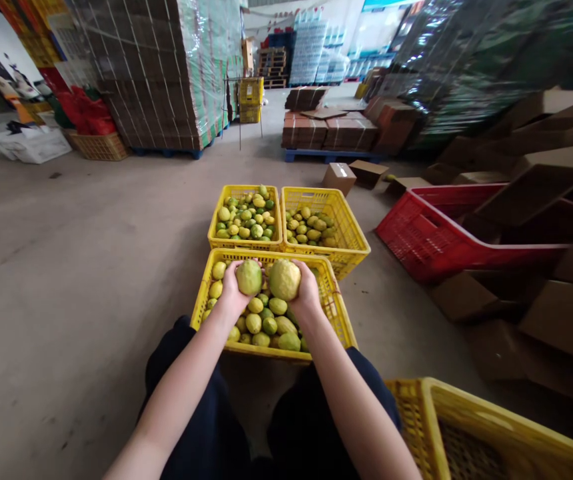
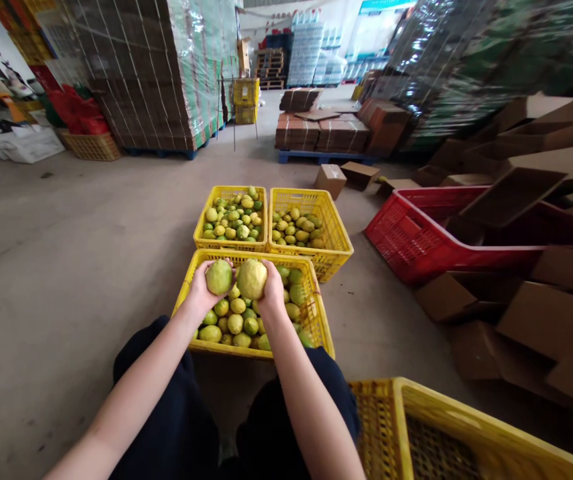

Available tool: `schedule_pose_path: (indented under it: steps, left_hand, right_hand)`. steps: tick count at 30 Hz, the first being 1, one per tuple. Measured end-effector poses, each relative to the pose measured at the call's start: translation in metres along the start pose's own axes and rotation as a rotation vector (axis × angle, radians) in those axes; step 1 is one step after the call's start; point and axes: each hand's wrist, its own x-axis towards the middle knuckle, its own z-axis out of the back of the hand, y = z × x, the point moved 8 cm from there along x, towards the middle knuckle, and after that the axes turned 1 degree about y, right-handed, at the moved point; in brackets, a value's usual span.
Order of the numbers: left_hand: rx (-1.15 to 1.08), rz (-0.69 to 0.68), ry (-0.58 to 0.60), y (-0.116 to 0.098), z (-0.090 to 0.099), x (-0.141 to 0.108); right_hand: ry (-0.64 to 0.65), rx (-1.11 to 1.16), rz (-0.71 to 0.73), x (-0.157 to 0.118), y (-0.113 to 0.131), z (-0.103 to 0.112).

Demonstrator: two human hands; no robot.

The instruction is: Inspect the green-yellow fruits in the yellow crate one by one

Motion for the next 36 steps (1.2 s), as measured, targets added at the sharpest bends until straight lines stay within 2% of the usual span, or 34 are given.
schedule_pose_path:
  steps: [2, 5, 8, 11, 17, 20, 28, 36]
  left_hand:
    - [-0.031, 0.050, -0.124, 0.006, 0.013, 0.007]
    - [-0.040, 0.063, -0.140, 0.009, 0.021, 0.017]
    - [-0.060, 0.033, -0.088, 0.006, 0.020, 0.022]
    - [-0.108, -0.004, -0.089, 0.002, 0.019, 0.021]
    - [-0.179, -0.020, -0.115, 0.001, 0.017, 0.015]
    - [-0.180, -0.014, -0.156, 0.002, 0.020, 0.015]
    - [-0.175, 0.039, -0.142, 0.006, 0.024, 0.019]
    - [-0.130, 0.029, -0.152, 0.007, 0.023, 0.017]
  right_hand:
    - [-0.065, 0.063, -0.167, -0.002, -0.017, 0.001]
    - [-0.069, 0.113, -0.296, -0.013, -0.027, -0.009]
    - [-0.042, 0.122, -0.273, -0.022, -0.021, -0.016]
    - [-0.047, 0.135, -0.232, -0.023, -0.014, -0.017]
    - [-0.271, 0.250, -0.099, -0.016, -0.001, 0.006]
    - [-0.325, 0.270, -0.072, -0.013, 0.005, 0.014]
    - [-0.338, 0.303, -0.048, -0.012, 0.012, 0.018]
    - [-0.319, 0.311, -0.072, -0.011, 0.011, 0.017]
